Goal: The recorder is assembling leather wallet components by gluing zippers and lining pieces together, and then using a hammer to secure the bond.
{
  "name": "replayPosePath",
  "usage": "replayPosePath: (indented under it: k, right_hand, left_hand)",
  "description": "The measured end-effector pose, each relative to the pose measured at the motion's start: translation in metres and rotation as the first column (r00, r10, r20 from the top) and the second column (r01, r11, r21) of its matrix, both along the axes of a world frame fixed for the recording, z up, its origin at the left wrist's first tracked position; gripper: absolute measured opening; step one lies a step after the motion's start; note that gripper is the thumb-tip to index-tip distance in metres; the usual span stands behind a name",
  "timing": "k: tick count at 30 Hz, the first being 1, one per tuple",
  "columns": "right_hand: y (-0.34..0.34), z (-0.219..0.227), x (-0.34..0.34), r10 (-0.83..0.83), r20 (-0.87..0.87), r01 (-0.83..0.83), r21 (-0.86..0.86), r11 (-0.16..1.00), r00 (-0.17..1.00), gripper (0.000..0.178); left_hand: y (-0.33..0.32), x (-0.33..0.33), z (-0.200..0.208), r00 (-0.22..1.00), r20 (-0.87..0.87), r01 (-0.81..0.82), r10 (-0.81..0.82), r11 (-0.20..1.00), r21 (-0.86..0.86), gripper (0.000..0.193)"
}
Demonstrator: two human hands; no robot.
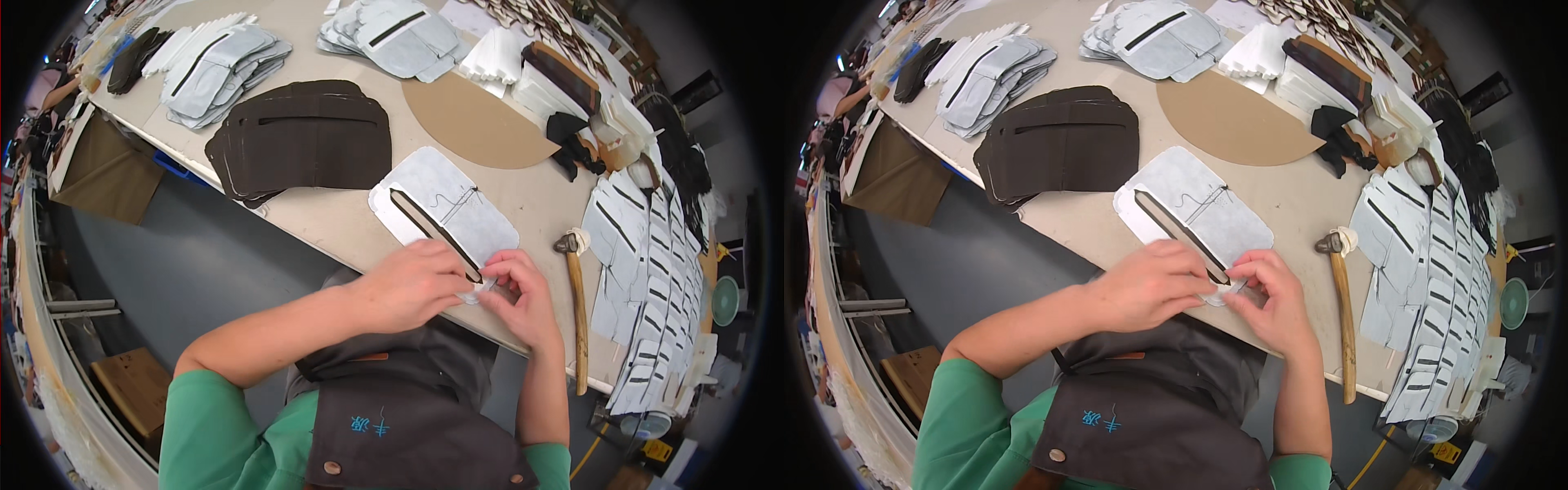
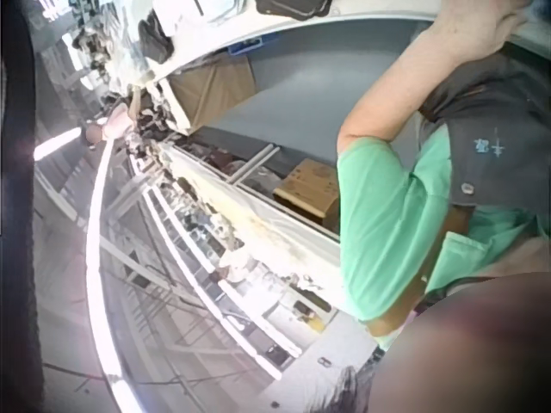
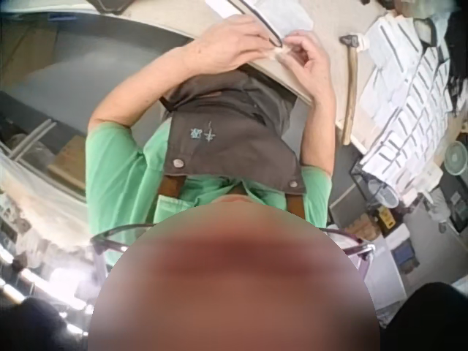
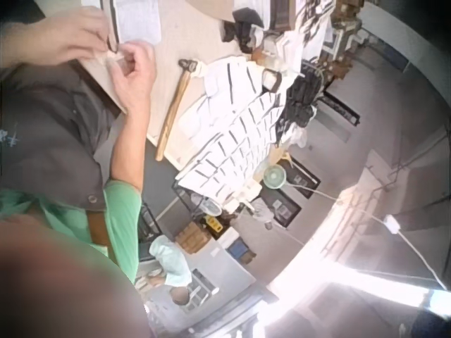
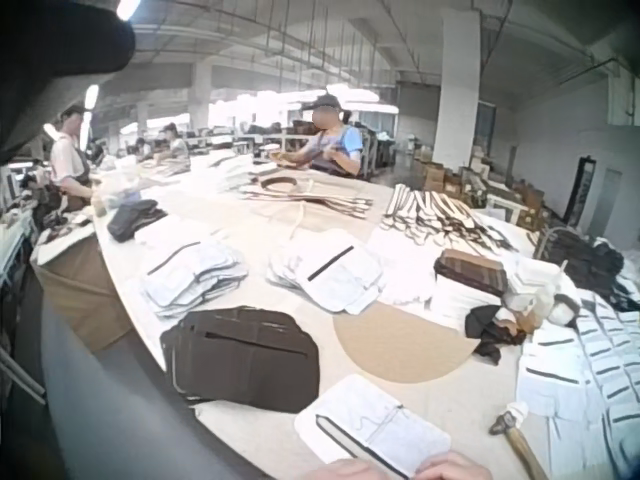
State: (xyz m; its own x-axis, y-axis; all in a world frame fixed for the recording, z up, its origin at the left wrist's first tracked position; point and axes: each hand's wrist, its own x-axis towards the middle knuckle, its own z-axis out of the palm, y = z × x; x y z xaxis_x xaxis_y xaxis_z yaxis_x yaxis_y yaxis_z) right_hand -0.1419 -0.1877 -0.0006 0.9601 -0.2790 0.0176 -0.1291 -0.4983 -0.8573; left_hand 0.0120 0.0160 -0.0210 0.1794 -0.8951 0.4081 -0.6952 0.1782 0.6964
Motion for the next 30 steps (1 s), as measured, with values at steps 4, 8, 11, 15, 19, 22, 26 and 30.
replayPosePath:
  k: [4,8,11,15,19,22,26,30]
  right_hand:
    - [0.020,0.010,-0.007,0.146,0.076,-0.126,-0.226,0.966,0.986,0.062]
    - [0.033,0.004,-0.022,0.126,0.100,-0.069,-0.442,0.894,0.987,0.051]
    - [0.026,0.005,-0.029,0.186,0.278,-0.103,-0.289,0.952,0.943,0.030]
    - [0.009,0.028,-0.024,-0.333,0.192,0.196,0.509,0.838,0.923,0.010]
    - [-0.022,0.008,0.023,-0.390,0.136,0.191,0.698,0.690,0.911,0.009]
    - [-0.033,-0.014,0.023,-0.464,0.077,0.295,0.677,0.674,0.883,0.008]
    - [-0.034,-0.019,0.019,-0.500,0.097,0.303,0.691,0.656,0.861,0.011]
    - [-0.033,-0.021,0.021,-0.530,0.103,0.330,0.679,0.656,0.842,0.012]
  left_hand:
    - [0.039,0.036,0.017,0.932,0.287,-0.252,0.220,0.964,0.079,0.071]
    - [0.069,0.028,0.006,0.905,0.350,-0.288,0.240,0.953,0.092,0.055]
    - [0.082,0.024,0.009,0.939,0.284,-0.199,0.195,0.980,-0.016,0.020]
    - [0.071,0.030,0.052,0.896,-0.294,-0.339,0.332,0.940,0.029,0.016]
    - [0.037,0.065,0.029,0.674,-0.699,-0.153,0.237,0.971,0.182,0.018]
    - [0.019,0.066,0.017,0.432,-0.844,-0.192,0.317,0.947,0.258,0.019]
    - [0.018,0.065,0.014,0.463,-0.837,-0.186,0.292,0.955,0.231,0.023]
    - [0.019,0.067,0.011,0.450,-0.847,-0.187,0.283,0.957,0.221,0.024]
